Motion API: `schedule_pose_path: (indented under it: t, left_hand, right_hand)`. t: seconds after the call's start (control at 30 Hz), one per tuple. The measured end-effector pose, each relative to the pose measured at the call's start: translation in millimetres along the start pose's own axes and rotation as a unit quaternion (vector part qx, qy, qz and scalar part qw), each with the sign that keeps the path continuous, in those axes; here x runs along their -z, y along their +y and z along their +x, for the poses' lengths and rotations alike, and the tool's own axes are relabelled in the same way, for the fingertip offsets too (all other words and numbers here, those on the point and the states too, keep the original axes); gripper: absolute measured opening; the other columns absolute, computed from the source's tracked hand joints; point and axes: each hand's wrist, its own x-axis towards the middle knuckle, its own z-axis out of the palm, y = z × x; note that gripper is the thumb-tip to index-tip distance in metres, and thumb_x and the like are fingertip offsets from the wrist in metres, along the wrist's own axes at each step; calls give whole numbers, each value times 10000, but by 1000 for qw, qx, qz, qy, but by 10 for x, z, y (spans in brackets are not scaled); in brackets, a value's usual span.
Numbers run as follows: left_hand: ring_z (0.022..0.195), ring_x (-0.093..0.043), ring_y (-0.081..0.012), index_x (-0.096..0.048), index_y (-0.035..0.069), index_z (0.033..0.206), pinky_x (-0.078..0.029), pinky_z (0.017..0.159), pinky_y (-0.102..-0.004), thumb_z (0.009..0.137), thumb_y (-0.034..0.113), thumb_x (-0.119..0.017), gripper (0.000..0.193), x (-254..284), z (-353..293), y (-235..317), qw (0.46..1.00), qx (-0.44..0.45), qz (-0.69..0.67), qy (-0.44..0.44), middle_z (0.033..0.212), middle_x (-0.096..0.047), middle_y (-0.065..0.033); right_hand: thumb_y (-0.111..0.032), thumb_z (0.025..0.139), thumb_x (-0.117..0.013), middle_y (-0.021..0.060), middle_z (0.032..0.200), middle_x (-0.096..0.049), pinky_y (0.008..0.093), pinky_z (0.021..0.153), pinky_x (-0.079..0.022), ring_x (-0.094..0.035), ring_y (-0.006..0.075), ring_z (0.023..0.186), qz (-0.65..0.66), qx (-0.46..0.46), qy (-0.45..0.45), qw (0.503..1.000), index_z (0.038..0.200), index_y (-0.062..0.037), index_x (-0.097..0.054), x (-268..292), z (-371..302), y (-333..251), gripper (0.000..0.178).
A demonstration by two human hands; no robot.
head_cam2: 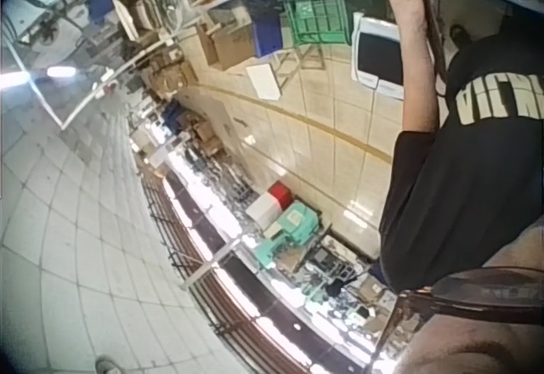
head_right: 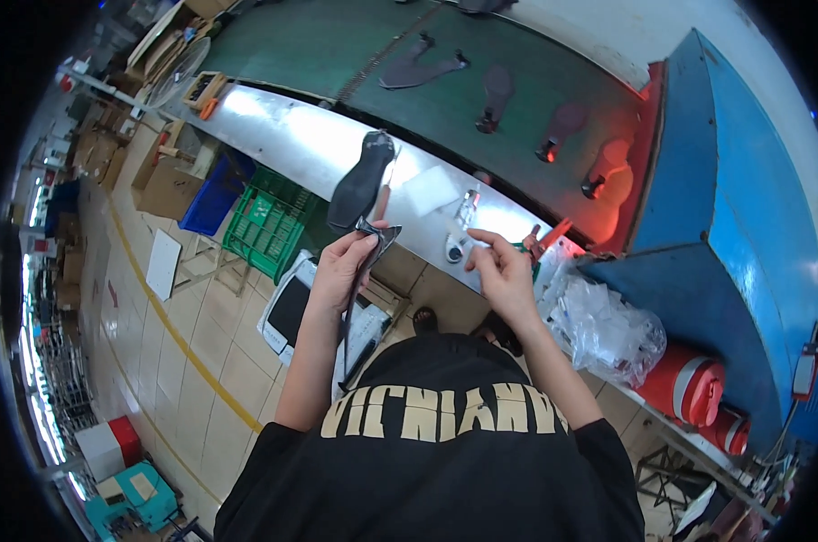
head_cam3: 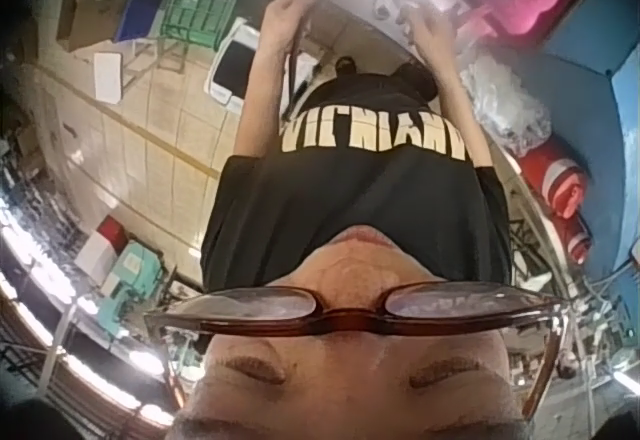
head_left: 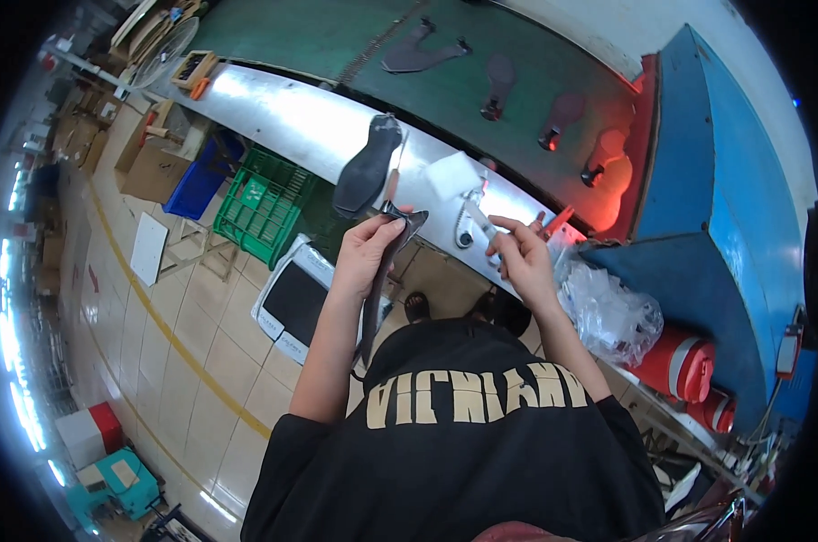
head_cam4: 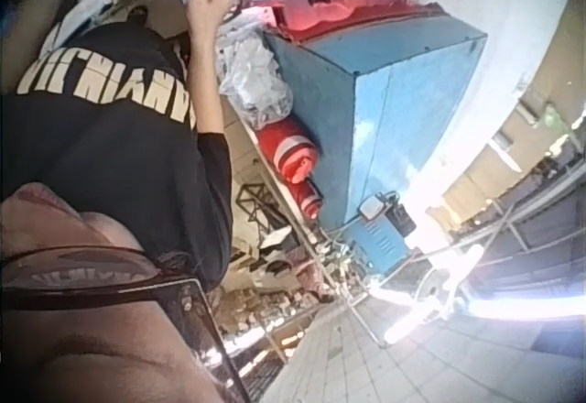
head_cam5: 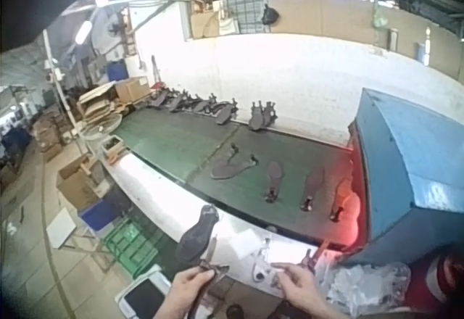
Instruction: Manually attaching components and straps to shoe soles at a factory workstation.
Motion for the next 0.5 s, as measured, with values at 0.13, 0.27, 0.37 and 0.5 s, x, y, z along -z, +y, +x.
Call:
schedule_pose_path:
  t: [0.13, 0.27, 0.37, 0.5]
  left_hand:
    - [819, -539, -10, -637, 98, 1265, -419, 758, -158, 953, 138, -605, 316, 53, 72, 36, 999, -36, -29, -13, 912, -628, 62]
    - [723, -550, -22, -614, 107, 1290, -448, 681, -171, 983, 176, -567, 318, 265, 153, -82, 996, -60, -58, -24, 893, -609, 59]
    - [536, -551, -36, -608, 122, 1281, -392, 424, -184, 1002, 204, -526, 302, 310, 159, -57, 998, -24, -17, -53, 789, -592, 42]
    - [489, -524, -75, -621, 138, 1255, -442, 445, -222, 997, 213, -534, 283, 194, 188, 10, 997, 8, 16, -76, 757, -529, 40]
  right_hand:
    - [-193, 906, -592, 105, 846, -637, 336, 702, -492, -618, 215, 762, -179, 116, 145, 966, 1198, -38, -590, -184, 824, 787, 331]
    - [-201, 897, -583, 136, 869, -636, 389, 724, -498, -620, 289, 818, -196, 60, 156, 966, 1172, -61, -591, -818, 1083, 647, 309]
    - [-193, 885, -581, 147, 893, -649, 421, 739, -502, -613, 314, 839, -344, 85, 195, 914, 1144, -71, -588, -972, 1200, 745, 286]
    - [-179, 836, -628, 147, 918, -651, 428, 759, -492, -585, 325, 927, -539, 158, 166, 810, 1118, -84, -631, -941, 1171, 645, 297]
